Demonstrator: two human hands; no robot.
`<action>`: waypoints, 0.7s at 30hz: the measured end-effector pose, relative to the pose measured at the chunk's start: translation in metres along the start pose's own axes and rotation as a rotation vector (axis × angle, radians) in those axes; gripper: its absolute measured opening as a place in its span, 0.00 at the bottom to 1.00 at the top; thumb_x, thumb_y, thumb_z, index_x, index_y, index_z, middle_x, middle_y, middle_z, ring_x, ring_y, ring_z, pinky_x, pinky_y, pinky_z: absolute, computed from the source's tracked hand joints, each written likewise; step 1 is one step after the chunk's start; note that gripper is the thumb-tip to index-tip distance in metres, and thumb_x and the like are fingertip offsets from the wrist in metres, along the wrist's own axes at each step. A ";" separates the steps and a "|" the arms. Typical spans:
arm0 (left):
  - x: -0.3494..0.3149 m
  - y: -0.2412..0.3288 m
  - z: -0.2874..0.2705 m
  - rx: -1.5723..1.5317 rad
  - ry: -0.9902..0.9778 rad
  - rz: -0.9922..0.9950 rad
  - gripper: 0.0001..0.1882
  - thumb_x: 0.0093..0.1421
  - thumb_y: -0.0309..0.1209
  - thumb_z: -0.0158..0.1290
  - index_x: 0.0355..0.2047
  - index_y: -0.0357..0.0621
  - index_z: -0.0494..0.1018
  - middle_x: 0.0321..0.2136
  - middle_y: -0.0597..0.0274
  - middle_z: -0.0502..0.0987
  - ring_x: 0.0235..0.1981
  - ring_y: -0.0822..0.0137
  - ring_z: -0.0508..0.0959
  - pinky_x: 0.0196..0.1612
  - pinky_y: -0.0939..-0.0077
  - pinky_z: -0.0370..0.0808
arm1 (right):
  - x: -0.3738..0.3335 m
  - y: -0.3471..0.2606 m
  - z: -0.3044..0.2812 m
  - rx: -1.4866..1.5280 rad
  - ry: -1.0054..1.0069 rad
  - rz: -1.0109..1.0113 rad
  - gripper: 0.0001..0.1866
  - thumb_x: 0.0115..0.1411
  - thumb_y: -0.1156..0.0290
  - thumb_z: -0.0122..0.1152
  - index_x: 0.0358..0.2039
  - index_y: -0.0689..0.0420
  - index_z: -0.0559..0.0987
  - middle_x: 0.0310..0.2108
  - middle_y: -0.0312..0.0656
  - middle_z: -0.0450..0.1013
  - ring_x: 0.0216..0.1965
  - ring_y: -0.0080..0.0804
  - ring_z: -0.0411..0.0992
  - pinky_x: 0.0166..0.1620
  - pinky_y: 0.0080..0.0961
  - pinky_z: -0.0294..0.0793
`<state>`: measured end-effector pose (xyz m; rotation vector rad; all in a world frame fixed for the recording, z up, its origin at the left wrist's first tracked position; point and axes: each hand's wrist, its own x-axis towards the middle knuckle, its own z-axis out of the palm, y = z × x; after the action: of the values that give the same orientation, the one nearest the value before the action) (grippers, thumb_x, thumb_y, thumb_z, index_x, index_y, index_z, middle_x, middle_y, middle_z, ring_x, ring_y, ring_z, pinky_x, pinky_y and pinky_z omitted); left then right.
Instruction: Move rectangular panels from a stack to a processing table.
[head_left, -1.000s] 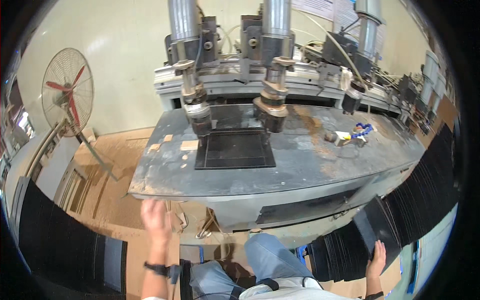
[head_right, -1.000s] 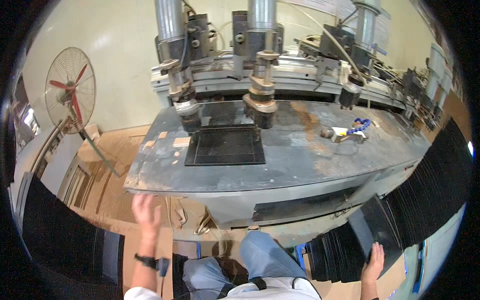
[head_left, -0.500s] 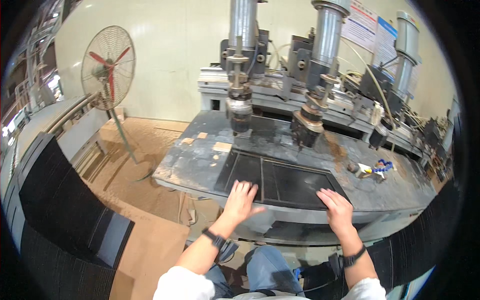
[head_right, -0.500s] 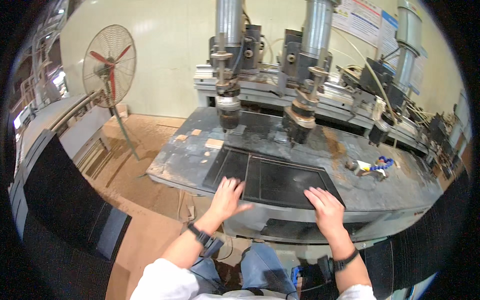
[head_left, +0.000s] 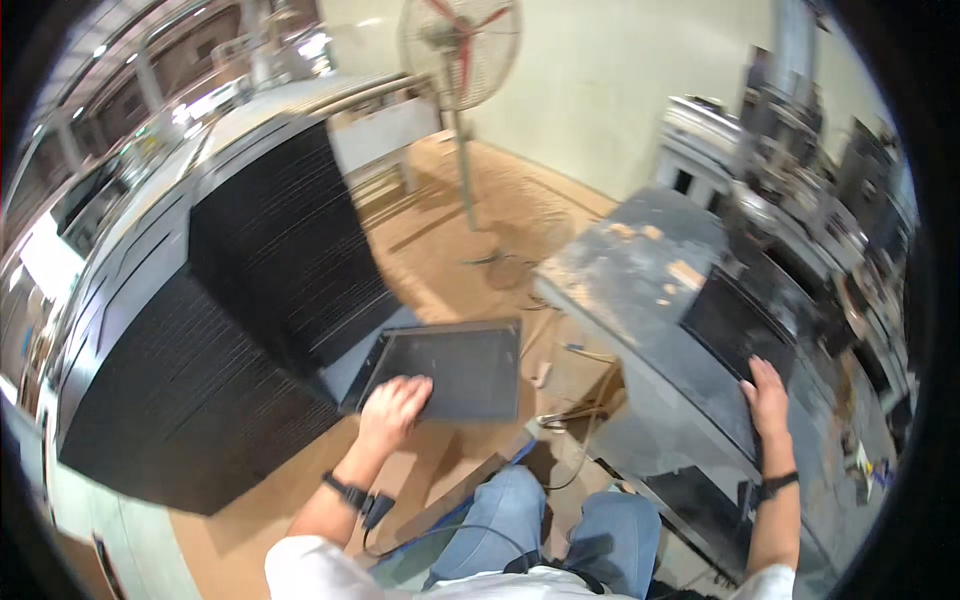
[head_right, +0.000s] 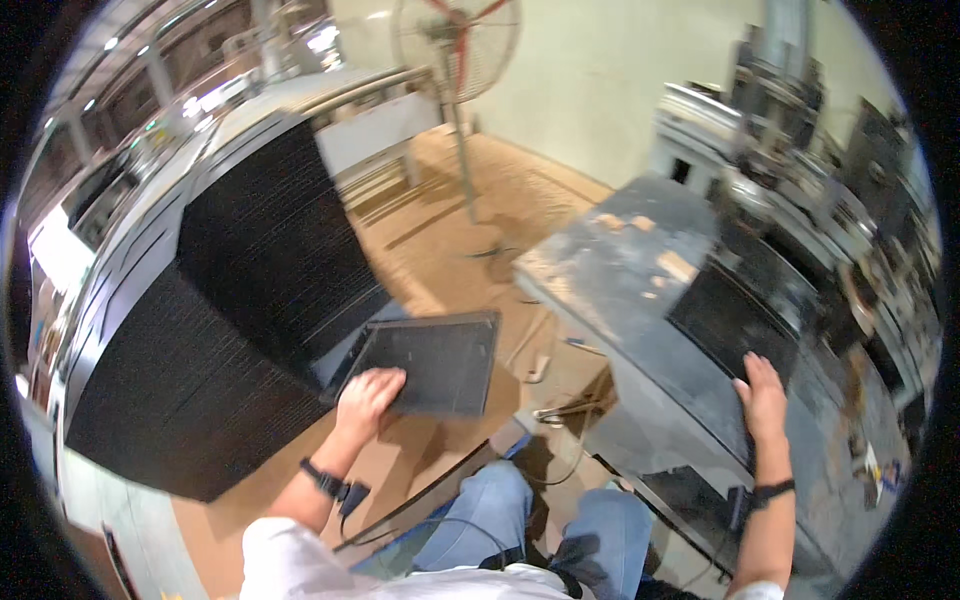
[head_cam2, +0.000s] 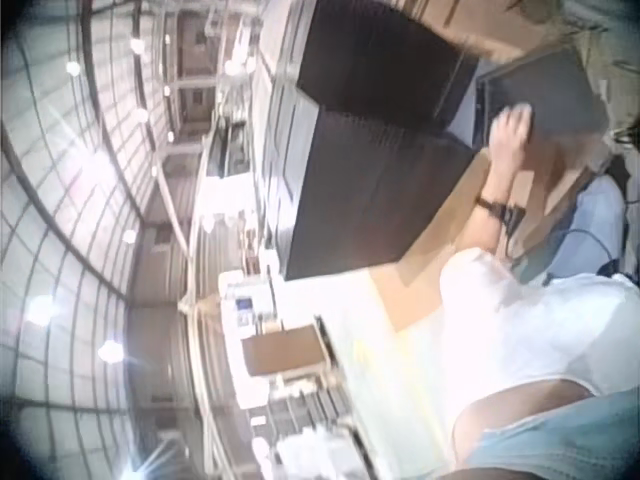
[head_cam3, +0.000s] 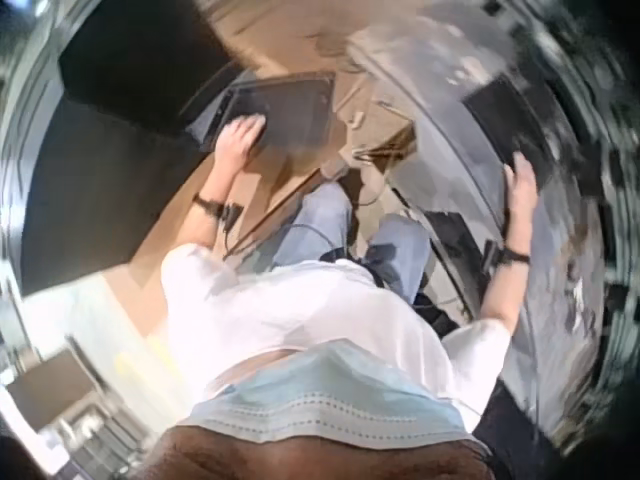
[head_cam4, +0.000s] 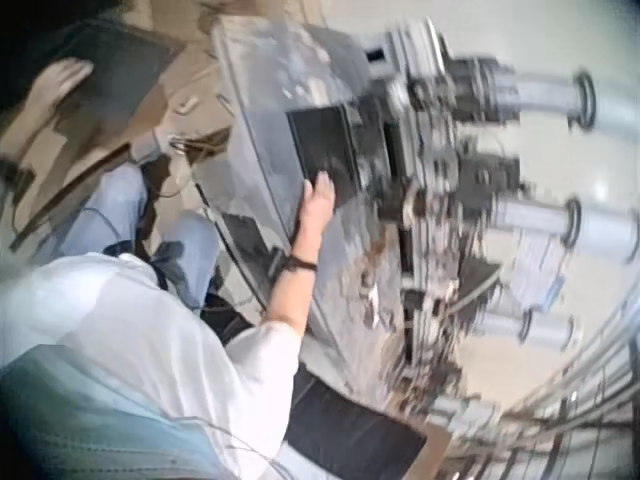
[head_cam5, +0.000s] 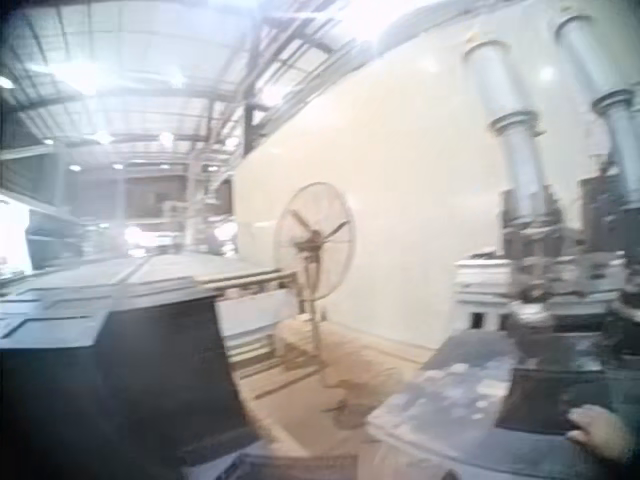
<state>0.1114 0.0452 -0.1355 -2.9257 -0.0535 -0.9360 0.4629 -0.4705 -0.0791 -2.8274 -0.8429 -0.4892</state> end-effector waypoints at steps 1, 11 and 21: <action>-0.003 -0.019 0.010 0.016 0.002 -0.087 0.23 0.50 0.25 0.49 0.49 0.44 0.71 0.45 0.61 0.75 0.47 0.59 0.74 0.47 0.67 0.72 | -0.002 0.005 0.000 -0.025 -0.004 0.017 0.24 0.55 0.68 0.60 0.53 0.59 0.71 0.55 0.47 0.68 0.59 0.49 0.63 0.61 0.39 0.62; -0.074 -0.130 0.116 0.117 -0.597 -0.911 0.43 0.51 0.45 0.62 0.64 0.47 0.55 0.65 0.56 0.54 0.64 0.43 0.54 0.61 0.42 0.60 | -0.107 -0.008 -0.096 -0.062 0.043 0.090 0.30 0.56 0.75 0.56 0.61 0.59 0.63 0.62 0.50 0.59 0.66 0.48 0.53 0.66 0.39 0.49; -0.033 -0.112 0.150 0.158 -0.275 -0.628 0.38 0.46 0.36 0.65 0.57 0.41 0.63 0.58 0.46 0.62 0.60 0.45 0.61 0.59 0.49 0.63 | -0.467 -0.080 -0.192 -0.489 -0.480 1.123 0.49 0.48 0.44 0.67 0.60 0.68 0.62 0.59 0.63 0.59 0.60 0.58 0.58 0.63 0.44 0.56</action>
<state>0.1652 0.1678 -0.2703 -2.8916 -1.0529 -0.5216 -0.0010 -0.6847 -0.0589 -3.2518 0.9969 0.1954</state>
